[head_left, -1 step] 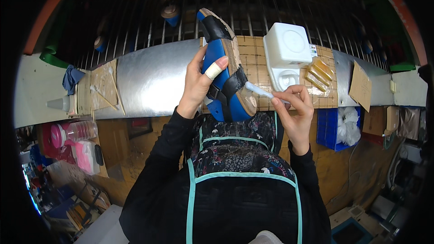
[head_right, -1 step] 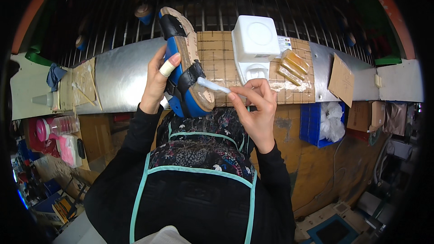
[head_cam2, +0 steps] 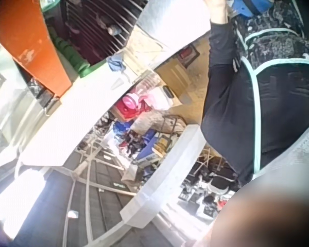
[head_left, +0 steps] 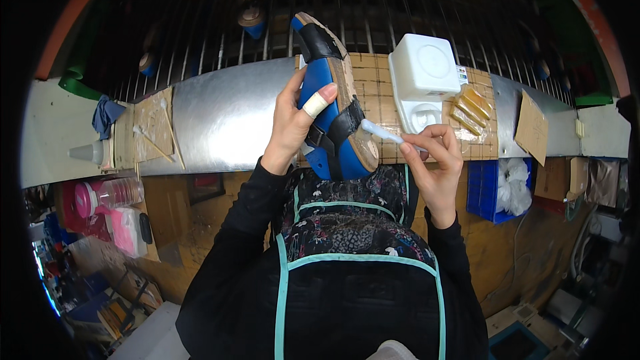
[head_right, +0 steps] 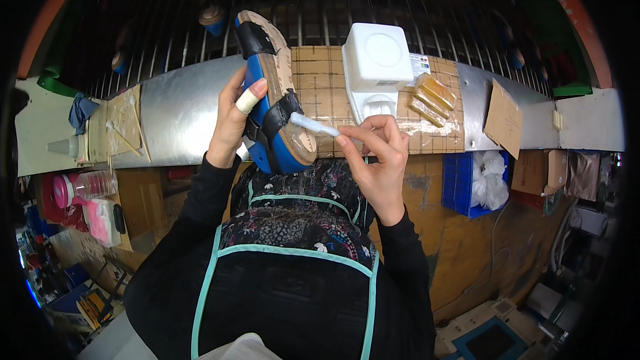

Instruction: The person applies a white adhesive to the sole and strap of a blue and black sandal using a small brush. They repeatedly dip the brush into a white container and spread the substance on the sandal's surface.

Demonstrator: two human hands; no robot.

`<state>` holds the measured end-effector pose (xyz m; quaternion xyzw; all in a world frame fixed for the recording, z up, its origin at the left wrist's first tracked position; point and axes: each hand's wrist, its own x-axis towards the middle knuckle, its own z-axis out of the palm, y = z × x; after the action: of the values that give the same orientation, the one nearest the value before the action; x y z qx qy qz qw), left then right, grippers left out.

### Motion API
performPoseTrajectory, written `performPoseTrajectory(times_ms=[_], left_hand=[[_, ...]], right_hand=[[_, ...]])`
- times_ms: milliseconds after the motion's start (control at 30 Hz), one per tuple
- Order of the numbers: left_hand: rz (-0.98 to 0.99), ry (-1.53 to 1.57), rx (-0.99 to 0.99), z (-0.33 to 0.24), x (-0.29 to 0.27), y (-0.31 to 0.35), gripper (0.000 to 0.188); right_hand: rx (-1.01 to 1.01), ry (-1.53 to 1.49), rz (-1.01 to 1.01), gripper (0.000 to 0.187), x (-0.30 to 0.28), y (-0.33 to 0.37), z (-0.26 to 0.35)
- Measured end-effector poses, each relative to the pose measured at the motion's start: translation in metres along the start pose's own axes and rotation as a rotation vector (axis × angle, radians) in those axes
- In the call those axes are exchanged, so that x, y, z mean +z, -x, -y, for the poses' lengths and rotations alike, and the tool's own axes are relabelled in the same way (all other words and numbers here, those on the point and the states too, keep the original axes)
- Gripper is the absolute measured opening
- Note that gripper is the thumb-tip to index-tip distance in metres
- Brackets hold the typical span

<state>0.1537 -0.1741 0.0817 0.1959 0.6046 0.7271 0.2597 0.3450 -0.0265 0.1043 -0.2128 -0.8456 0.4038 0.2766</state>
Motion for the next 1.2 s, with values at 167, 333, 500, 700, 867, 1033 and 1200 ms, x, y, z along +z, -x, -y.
performPoseTrajectory(times_ms=[167,333,500,700,867,1033,1200], left_hand=[[0.001,-0.021,0.030,0.001,0.000,-0.002,0.069],[0.028,-0.019,0.041,-0.001,-0.002,-0.012,0.071],[0.069,0.024,0.028,-0.003,0.001,-0.015,0.072],[0.062,0.003,0.051,-0.005,0.006,-0.014,0.073],[0.083,0.047,-0.022,-0.008,0.004,-0.019,0.074],[0.116,0.060,-0.092,-0.010,0.006,-0.024,0.070],[0.174,0.191,-0.260,-0.007,0.010,-0.034,0.068]], right_hand=[[-0.142,0.103,-0.106,0.017,0.005,-0.005,-0.002],[-0.176,0.078,-0.035,0.019,-0.002,-0.009,-0.007],[-0.181,0.071,-0.056,0.019,-0.007,-0.008,-0.005],[-0.272,0.189,-0.143,0.020,-0.004,-0.012,-0.005],[-0.198,-0.002,-0.039,0.019,-0.009,-0.010,-0.012],[-0.222,-0.009,-0.025,0.019,-0.016,-0.009,-0.016],[-0.269,-0.029,-0.046,0.020,-0.019,-0.014,-0.012]])
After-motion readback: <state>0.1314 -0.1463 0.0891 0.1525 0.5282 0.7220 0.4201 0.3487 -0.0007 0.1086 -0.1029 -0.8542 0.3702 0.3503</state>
